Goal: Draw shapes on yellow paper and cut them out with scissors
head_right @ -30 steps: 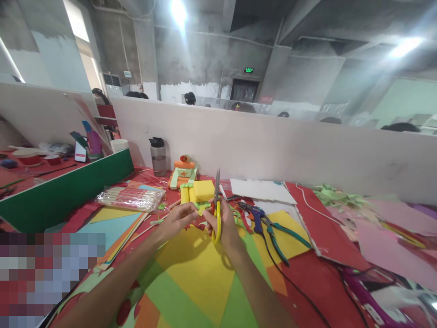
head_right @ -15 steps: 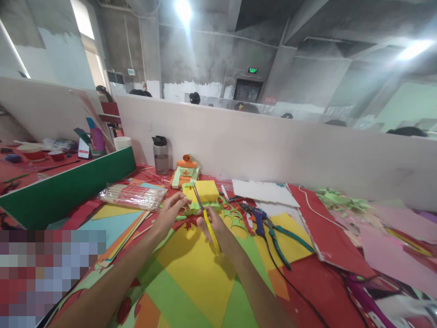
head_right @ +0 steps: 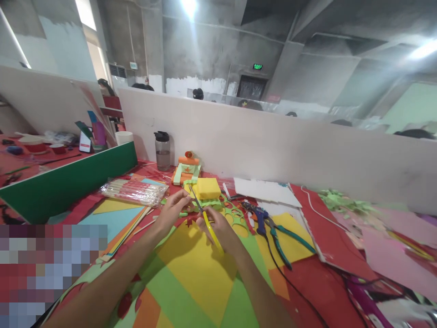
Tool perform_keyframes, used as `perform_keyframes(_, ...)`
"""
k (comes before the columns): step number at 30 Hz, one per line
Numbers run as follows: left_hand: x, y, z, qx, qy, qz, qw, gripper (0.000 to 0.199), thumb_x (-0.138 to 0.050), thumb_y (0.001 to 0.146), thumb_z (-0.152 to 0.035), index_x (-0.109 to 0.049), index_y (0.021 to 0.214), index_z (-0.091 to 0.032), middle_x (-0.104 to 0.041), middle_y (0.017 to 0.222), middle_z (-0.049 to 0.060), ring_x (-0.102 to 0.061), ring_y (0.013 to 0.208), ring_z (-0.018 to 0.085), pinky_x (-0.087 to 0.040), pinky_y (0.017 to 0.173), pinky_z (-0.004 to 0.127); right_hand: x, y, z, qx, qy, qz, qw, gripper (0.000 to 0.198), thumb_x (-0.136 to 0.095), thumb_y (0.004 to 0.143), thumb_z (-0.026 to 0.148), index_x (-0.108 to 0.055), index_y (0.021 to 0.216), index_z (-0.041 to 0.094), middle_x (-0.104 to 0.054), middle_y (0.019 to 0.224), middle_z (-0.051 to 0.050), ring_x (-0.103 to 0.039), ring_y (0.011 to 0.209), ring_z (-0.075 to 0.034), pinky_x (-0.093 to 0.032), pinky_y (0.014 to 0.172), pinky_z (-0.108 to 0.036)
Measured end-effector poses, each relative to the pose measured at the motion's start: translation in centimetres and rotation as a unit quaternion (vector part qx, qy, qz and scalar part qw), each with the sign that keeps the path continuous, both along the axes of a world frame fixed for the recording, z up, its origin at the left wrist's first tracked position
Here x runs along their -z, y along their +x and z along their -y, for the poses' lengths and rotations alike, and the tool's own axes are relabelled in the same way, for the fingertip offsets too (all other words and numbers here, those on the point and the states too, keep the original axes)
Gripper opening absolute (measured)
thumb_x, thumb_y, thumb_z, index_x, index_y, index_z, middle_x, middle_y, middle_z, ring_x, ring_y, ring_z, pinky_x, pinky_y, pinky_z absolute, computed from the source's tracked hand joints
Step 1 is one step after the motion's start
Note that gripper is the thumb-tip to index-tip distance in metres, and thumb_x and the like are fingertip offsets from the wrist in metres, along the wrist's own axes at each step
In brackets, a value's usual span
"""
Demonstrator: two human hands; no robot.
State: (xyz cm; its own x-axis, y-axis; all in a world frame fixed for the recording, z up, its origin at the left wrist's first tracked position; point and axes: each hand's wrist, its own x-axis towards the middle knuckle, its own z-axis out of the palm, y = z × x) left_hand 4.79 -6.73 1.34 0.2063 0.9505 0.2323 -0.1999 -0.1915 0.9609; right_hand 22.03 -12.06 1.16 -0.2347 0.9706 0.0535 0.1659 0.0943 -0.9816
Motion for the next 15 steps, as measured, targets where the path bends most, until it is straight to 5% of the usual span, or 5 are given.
perform_keyframes(15,0.46,0.07,-0.26,0.004,-0.005,0.007,1.000,0.026,-0.063,0.083,-0.043,-0.057,0.076,-0.018,-0.061,0.069,-0.003,-0.059,0.062,0.011,-0.046,0.064,0.022,-0.28,-0.15,0.05,0.000,-0.018,0.004,1.000,0.047,-0.069,0.078,0.064,-0.056,0.097,0.022,-0.058,0.064,0.006,-0.039,0.030,-0.004,-0.028,0.029,-0.016)
